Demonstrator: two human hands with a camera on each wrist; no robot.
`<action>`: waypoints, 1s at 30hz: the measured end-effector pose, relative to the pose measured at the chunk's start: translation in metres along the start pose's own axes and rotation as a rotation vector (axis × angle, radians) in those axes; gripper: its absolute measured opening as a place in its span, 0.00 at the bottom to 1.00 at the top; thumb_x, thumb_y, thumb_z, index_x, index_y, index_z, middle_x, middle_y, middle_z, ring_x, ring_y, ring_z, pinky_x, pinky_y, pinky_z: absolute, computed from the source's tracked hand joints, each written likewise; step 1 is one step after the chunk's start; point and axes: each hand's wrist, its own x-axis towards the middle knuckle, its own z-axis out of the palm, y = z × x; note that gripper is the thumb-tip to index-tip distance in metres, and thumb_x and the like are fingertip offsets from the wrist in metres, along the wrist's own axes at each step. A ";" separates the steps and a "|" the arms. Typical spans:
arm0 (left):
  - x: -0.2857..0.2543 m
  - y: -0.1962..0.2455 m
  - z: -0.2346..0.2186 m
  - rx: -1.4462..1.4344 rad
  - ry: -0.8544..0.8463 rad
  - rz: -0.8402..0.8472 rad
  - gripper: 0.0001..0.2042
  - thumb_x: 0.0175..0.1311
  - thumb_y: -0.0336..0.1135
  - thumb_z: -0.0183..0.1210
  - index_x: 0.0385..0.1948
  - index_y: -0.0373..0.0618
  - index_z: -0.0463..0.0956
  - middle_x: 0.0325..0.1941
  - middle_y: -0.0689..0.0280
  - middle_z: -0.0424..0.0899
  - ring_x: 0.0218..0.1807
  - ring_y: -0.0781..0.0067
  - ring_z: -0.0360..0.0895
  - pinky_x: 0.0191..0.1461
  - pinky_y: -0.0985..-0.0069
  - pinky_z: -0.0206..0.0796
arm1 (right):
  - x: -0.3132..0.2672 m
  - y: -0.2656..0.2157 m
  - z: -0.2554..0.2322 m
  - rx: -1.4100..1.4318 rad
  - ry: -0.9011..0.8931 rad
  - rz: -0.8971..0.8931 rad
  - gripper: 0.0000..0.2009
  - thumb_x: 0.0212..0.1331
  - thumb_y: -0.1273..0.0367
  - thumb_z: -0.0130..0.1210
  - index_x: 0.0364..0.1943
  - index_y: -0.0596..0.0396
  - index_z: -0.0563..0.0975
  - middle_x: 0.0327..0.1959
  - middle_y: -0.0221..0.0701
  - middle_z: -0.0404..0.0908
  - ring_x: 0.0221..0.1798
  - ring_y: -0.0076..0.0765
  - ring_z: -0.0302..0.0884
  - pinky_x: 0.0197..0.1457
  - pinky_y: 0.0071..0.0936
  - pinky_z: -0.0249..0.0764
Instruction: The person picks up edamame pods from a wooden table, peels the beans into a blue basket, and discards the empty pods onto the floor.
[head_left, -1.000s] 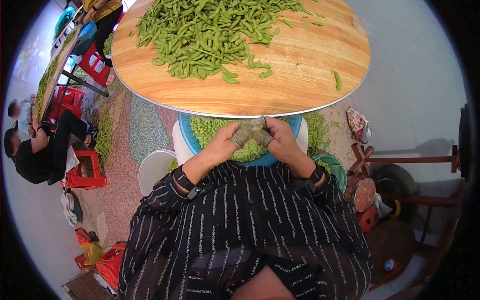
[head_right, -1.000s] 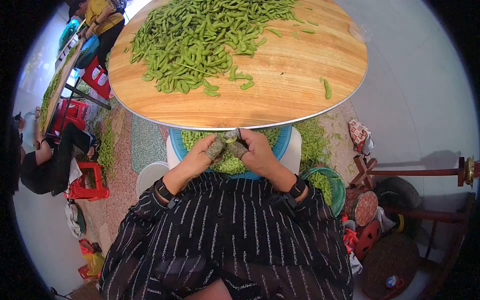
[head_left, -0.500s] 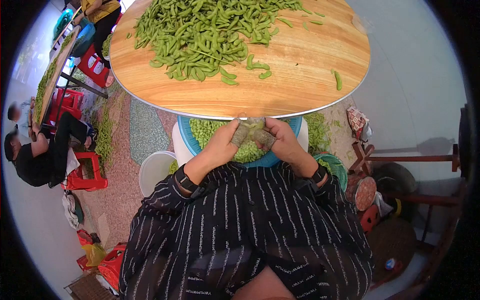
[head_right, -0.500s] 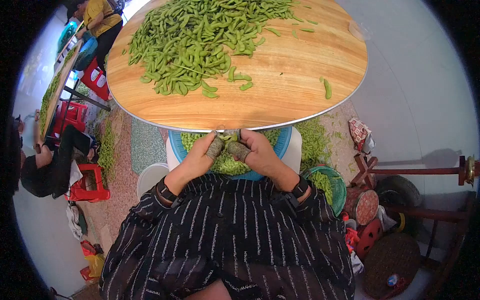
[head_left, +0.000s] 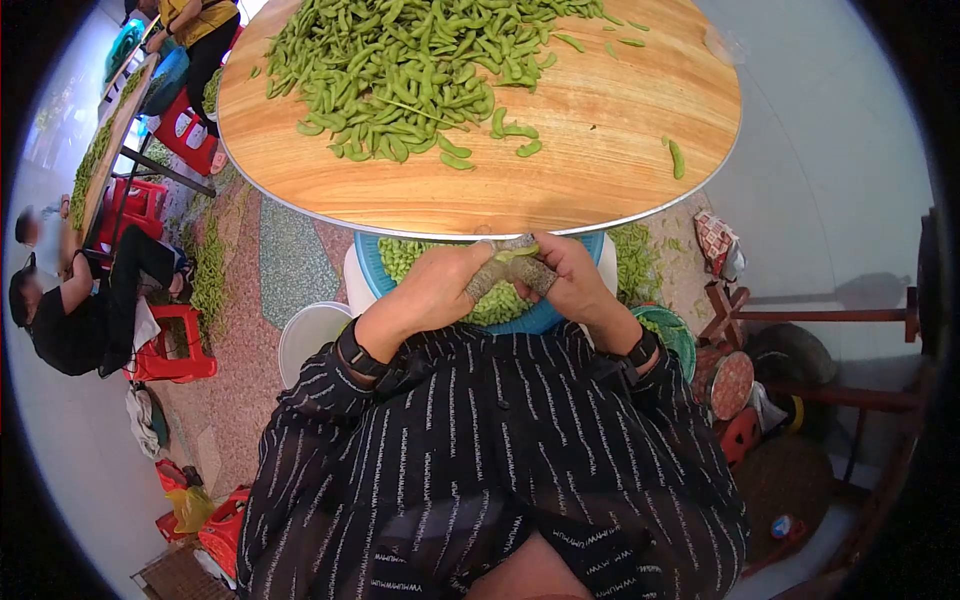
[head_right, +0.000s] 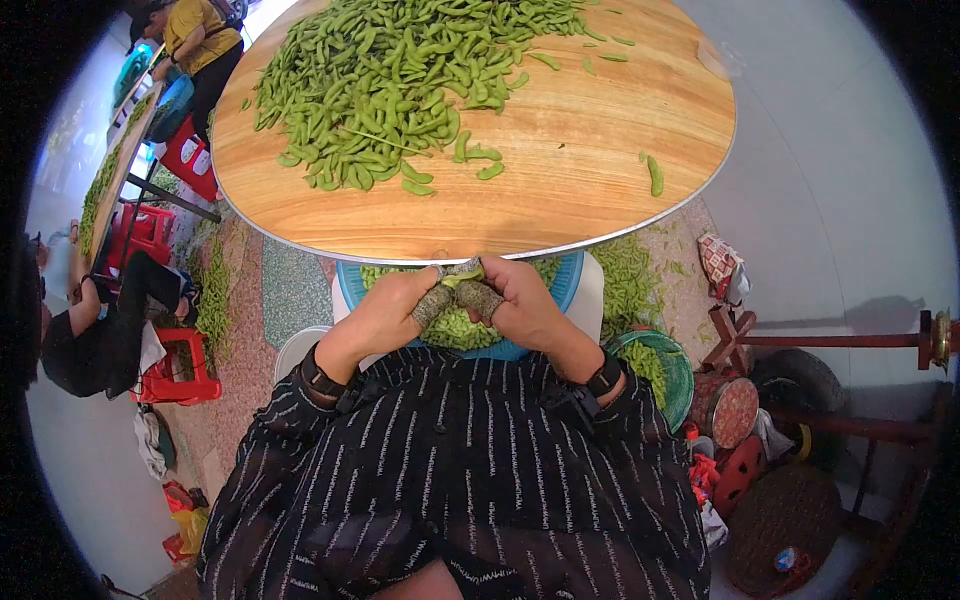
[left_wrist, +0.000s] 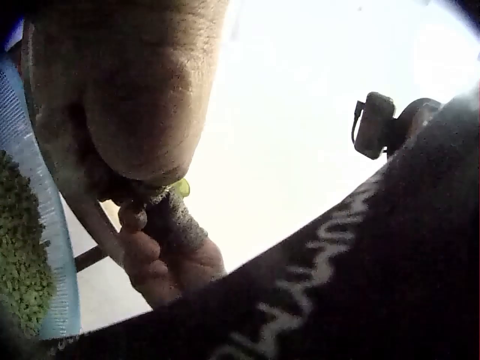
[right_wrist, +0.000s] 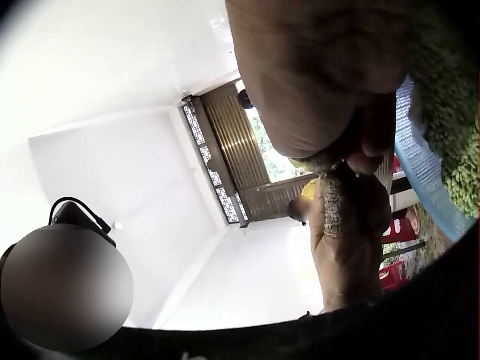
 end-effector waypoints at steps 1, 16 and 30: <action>0.000 0.000 0.000 -0.001 -0.001 -0.001 0.08 0.47 0.28 0.50 0.31 0.38 0.66 0.22 0.48 0.72 0.29 0.43 0.69 0.30 0.56 0.58 | 0.000 0.001 0.000 0.001 0.000 0.001 0.05 0.54 0.74 0.46 0.34 0.59 0.70 0.23 0.22 0.70 0.24 0.14 0.65 0.27 0.14 0.63; -0.001 0.000 0.016 -1.015 -0.025 -0.480 0.06 0.59 0.34 0.47 0.27 0.44 0.69 0.17 0.76 0.62 0.18 0.88 0.56 0.19 0.88 0.47 | 0.011 0.015 0.007 -0.718 0.240 -0.396 0.09 0.39 0.77 0.45 0.29 0.60 0.69 0.23 0.45 0.69 0.27 0.51 0.67 0.30 0.36 0.64; -0.004 0.014 0.030 -1.125 0.132 -0.413 0.06 0.61 0.36 0.43 0.31 0.48 0.68 0.17 0.77 0.62 0.17 0.87 0.54 0.19 0.88 0.43 | 0.005 0.018 0.001 -0.581 0.166 -0.381 0.11 0.39 0.78 0.48 0.31 0.61 0.72 0.23 0.41 0.71 0.24 0.39 0.67 0.31 0.24 0.64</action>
